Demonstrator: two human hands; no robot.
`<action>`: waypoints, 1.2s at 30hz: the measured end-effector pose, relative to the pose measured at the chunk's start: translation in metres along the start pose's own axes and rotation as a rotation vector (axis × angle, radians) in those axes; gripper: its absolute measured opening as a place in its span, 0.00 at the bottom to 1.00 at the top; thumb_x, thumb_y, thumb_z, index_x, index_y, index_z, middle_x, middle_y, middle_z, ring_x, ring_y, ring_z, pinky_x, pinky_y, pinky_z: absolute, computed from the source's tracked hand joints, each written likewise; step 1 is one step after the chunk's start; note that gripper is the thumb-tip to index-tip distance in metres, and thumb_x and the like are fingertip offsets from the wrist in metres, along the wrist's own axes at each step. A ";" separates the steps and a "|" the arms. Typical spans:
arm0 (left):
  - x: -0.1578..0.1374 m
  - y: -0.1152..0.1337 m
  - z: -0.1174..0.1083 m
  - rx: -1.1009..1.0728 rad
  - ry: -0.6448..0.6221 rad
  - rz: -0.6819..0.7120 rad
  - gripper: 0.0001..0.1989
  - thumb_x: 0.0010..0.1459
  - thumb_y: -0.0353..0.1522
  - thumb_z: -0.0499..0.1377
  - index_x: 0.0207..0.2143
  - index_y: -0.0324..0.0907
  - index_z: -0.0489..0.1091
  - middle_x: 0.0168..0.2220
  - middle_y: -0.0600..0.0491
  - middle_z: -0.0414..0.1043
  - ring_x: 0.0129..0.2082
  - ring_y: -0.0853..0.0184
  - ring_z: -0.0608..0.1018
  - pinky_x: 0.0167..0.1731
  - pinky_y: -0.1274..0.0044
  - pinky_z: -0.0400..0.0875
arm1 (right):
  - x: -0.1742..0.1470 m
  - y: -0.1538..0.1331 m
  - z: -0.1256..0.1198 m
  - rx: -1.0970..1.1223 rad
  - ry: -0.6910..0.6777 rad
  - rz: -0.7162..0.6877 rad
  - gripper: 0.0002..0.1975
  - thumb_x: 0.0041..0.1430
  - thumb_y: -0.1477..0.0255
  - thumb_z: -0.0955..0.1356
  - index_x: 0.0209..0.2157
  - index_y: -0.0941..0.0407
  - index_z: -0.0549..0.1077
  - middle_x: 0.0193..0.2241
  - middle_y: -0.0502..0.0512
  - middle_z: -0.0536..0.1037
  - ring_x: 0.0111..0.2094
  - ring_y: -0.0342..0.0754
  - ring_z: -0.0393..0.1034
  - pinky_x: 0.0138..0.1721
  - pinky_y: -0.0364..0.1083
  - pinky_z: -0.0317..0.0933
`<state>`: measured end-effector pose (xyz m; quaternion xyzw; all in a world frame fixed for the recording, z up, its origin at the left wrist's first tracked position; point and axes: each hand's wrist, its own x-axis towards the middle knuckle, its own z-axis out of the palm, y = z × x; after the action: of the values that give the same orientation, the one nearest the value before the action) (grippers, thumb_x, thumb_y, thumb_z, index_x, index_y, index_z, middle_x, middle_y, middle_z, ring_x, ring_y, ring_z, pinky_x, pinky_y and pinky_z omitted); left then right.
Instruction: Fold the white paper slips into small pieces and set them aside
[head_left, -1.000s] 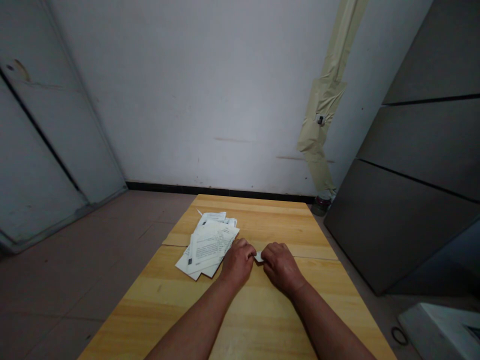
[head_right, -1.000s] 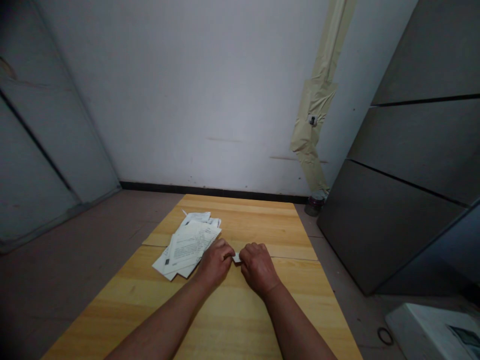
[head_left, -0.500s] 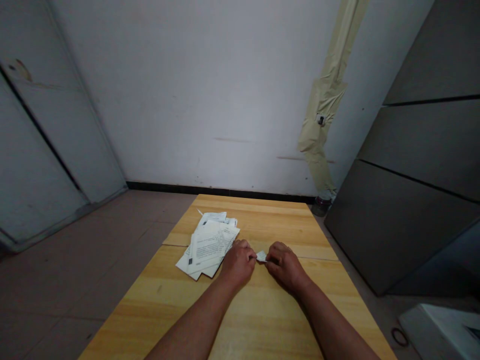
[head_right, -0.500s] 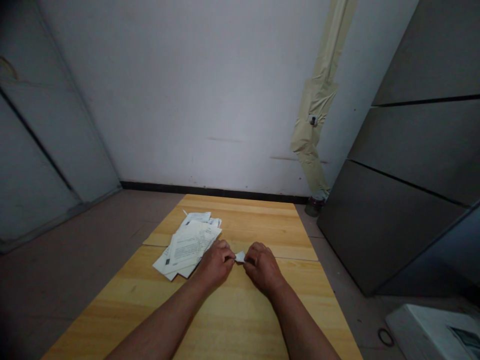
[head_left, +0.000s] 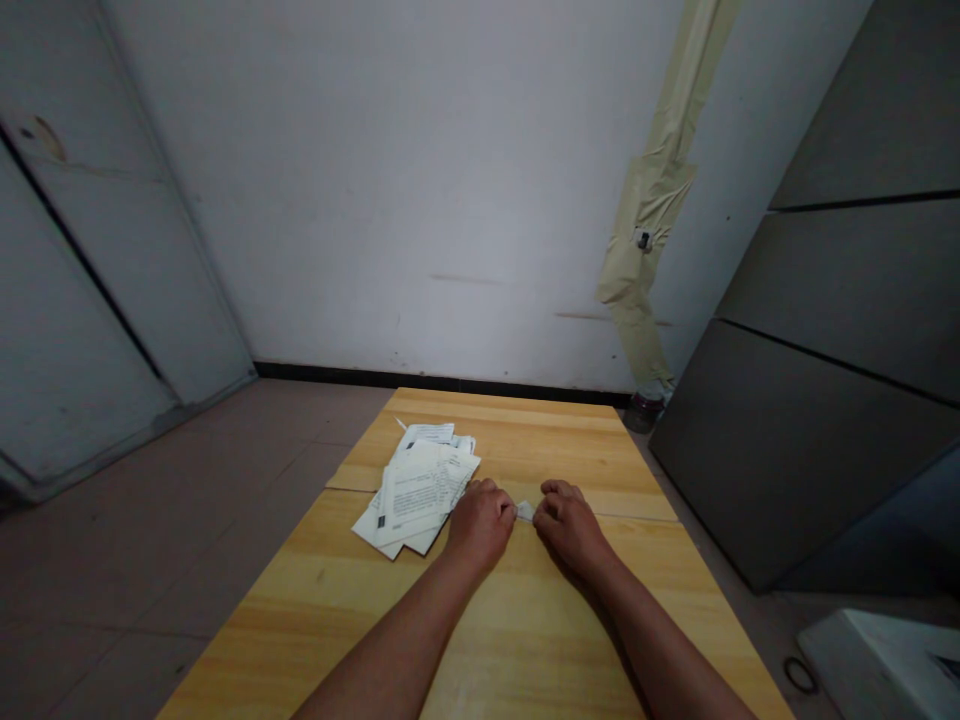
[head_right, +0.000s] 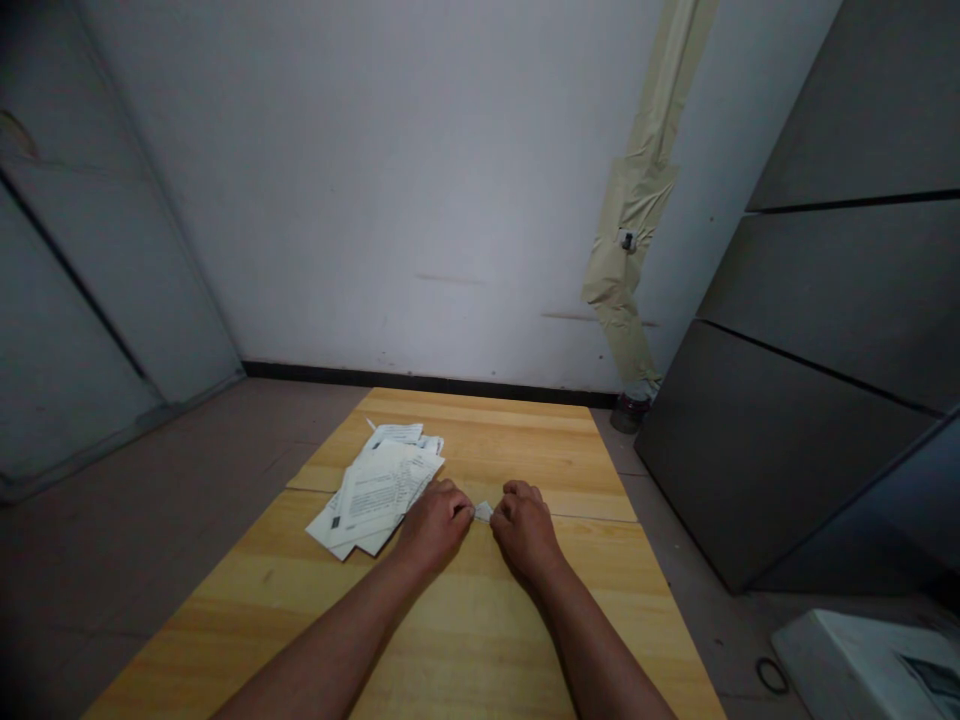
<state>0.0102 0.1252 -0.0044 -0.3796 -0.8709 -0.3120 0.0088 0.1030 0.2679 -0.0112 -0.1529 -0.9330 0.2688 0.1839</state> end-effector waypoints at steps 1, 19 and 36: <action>0.000 0.001 -0.001 0.018 -0.011 -0.006 0.09 0.56 0.28 0.57 0.26 0.42 0.75 0.32 0.50 0.73 0.39 0.63 0.72 0.40 0.74 0.63 | 0.000 0.000 0.002 -0.017 0.018 0.011 0.10 0.52 0.79 0.66 0.21 0.56 0.73 0.42 0.60 0.76 0.44 0.53 0.68 0.45 0.48 0.60; 0.001 0.015 0.000 0.280 -0.072 -0.050 0.07 0.62 0.32 0.55 0.34 0.41 0.72 0.36 0.47 0.73 0.42 0.59 0.73 0.39 0.71 0.63 | 0.001 -0.003 0.008 -0.094 0.085 0.054 0.09 0.46 0.82 0.66 0.19 0.56 0.71 0.41 0.59 0.76 0.41 0.52 0.68 0.41 0.46 0.60; 0.001 0.023 -0.004 0.302 -0.102 -0.088 0.07 0.61 0.31 0.55 0.37 0.40 0.72 0.38 0.46 0.74 0.43 0.58 0.74 0.40 0.70 0.63 | 0.006 0.004 -0.001 0.058 -0.031 0.107 0.11 0.39 0.84 0.63 0.21 0.56 0.73 0.43 0.58 0.75 0.48 0.53 0.67 0.48 0.45 0.60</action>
<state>0.0240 0.1357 0.0116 -0.3508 -0.9230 -0.1578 0.0079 0.0990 0.2733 -0.0114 -0.1930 -0.9181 0.3075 0.1590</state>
